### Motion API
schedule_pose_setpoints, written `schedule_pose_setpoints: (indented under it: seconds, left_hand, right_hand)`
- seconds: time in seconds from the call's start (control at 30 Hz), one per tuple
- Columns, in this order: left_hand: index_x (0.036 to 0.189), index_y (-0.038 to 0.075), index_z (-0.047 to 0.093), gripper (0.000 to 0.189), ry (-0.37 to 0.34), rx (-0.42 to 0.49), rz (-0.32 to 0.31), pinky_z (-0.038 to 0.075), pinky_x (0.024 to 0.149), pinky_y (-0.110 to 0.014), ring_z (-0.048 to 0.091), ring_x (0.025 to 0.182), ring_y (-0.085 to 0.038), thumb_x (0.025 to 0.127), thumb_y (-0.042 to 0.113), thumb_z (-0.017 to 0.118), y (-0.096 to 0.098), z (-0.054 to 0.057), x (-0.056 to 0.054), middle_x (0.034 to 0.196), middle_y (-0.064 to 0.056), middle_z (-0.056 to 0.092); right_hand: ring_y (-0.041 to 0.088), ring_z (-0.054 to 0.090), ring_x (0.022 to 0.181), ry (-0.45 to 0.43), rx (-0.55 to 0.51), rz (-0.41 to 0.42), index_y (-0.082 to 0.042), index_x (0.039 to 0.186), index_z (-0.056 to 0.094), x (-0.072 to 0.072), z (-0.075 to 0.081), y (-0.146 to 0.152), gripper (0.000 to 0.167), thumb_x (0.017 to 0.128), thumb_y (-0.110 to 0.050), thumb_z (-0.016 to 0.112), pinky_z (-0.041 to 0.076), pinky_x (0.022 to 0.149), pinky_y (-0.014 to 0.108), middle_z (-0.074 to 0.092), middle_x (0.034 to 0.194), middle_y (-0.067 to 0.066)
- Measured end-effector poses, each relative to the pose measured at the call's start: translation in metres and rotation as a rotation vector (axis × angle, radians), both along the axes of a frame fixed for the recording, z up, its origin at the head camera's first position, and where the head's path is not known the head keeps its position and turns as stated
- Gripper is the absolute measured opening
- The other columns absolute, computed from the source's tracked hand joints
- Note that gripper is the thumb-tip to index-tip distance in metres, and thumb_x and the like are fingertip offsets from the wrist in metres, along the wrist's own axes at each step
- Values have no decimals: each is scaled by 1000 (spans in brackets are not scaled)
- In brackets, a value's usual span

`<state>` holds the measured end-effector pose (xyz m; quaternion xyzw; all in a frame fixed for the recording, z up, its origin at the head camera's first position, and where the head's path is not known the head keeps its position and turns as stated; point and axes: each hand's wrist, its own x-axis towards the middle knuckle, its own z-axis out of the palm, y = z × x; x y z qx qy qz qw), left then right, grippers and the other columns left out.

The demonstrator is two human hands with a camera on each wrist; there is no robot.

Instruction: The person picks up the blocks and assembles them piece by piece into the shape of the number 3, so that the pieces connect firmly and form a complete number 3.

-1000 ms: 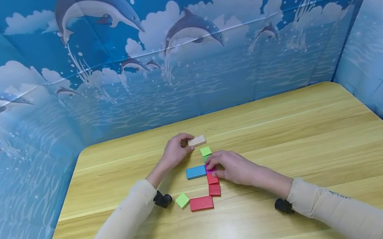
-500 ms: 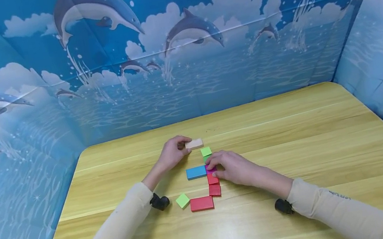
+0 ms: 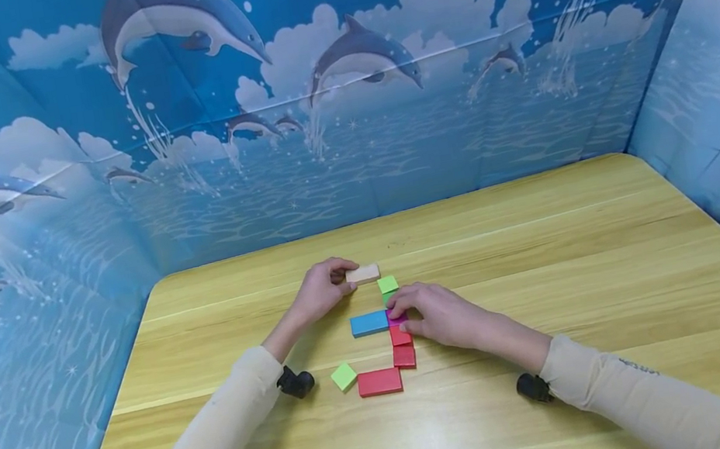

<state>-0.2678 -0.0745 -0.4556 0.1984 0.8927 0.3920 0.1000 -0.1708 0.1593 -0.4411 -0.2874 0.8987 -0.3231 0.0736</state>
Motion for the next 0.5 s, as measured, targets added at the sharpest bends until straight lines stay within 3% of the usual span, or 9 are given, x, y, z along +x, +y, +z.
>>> schedule_pose_setpoints:
  seconds: [0.5]
  left_hand:
    - [120, 6, 68, 28, 20, 20, -19, 51, 87, -30, 62, 101, -20, 91, 4, 69, -5, -4, 2, 114, -8, 65]
  right_hand:
    - [28, 54, 122, 0, -13, 7, -12, 114, 73, -2, -1, 0, 23, 90, -11, 72, 42, 102, 48, 62, 126, 1]
